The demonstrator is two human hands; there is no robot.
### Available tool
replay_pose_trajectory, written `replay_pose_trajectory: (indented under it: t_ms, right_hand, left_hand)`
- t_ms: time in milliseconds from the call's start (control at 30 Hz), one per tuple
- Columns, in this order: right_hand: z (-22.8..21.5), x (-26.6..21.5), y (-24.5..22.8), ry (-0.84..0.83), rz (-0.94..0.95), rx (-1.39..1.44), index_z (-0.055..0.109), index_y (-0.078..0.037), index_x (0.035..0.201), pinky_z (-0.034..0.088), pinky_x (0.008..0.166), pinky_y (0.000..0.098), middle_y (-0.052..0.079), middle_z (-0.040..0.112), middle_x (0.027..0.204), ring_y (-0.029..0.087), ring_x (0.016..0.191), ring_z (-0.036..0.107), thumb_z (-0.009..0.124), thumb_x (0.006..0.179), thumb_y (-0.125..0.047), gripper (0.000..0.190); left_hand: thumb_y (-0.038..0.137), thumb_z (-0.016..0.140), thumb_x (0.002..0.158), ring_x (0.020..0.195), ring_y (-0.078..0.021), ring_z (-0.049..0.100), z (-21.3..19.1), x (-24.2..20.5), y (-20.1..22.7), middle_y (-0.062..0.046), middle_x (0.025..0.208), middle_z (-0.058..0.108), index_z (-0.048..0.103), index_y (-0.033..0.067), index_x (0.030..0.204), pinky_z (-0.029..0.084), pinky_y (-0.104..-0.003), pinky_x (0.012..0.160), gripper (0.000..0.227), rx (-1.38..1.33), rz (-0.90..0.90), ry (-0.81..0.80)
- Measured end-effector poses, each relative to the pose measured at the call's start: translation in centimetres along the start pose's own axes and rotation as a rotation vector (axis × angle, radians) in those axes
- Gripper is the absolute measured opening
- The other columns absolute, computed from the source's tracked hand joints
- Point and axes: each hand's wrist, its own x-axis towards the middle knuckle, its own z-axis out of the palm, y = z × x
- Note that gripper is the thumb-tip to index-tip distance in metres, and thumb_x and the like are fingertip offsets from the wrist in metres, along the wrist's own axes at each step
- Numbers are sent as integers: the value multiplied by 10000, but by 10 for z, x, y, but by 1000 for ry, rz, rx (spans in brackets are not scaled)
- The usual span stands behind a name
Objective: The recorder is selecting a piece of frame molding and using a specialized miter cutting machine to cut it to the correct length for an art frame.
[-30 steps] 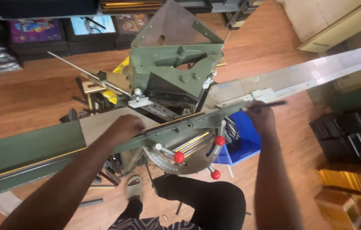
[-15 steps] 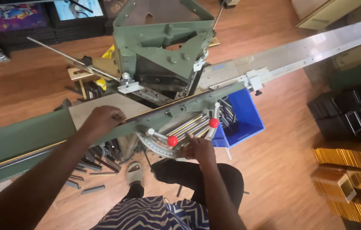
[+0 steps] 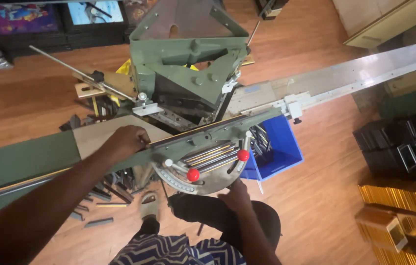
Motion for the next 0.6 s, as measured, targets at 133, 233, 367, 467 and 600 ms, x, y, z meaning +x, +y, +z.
replay_pose_trajectory:
  t_ms: [133, 233, 367, 467, 600]
  right_hand:
    - [16, 24, 1, -132, 421, -623, 733, -135, 1117, 569, 864, 495, 158, 768, 1004, 376, 969, 740, 692, 868, -448, 402]
    - [12, 43, 59, -1, 261, -622, 733, -106, 1028, 564, 730, 517, 172, 757, 906, 393, 854, 735, 726, 823, -429, 382]
    - [-7, 89, 110, 113, -168, -687, 703, -103, 803, 561, 601, 489, 135, 720, 771, 380, 717, 711, 738, 791, -362, 261]
    - [-19, 101, 118, 138, -322, -615, 682, -80, 753, 554, 575, 493, 152, 693, 730, 388, 670, 693, 762, 753, -315, 248]
    - [-19, 103, 112, 131, -196, -675, 682, -91, 720, 565, 595, 490, 153, 701, 726, 391, 672, 697, 772, 731, -270, 201]
  left_hand:
    - [201, 789, 768, 829, -261, 767, -7, -3, 6, -104, 873, 774, 799, 99, 882, 589, -385, 766, 153, 8, -45, -8]
    - [220, 807, 747, 847, -273, 748, -7, -8, 14, -109, 874, 772, 799, 97, 875, 571, -406, 766, 178, -34, -101, 20]
    - [244, 776, 779, 847, -273, 746, -15, -7, 19, -111, 872, 770, 811, 112, 860, 567, -402, 781, 158, 12, -123, -11]
    - [242, 760, 787, 832, -267, 752, -17, -7, 29, -112, 854, 774, 815, 117, 853, 566, -396, 779, 151, 2, -144, -35]
    - [232, 767, 785, 798, -256, 756, -22, -8, 36, -109, 830, 776, 797, 104, 863, 560, -398, 744, 153, 1, -147, -59]
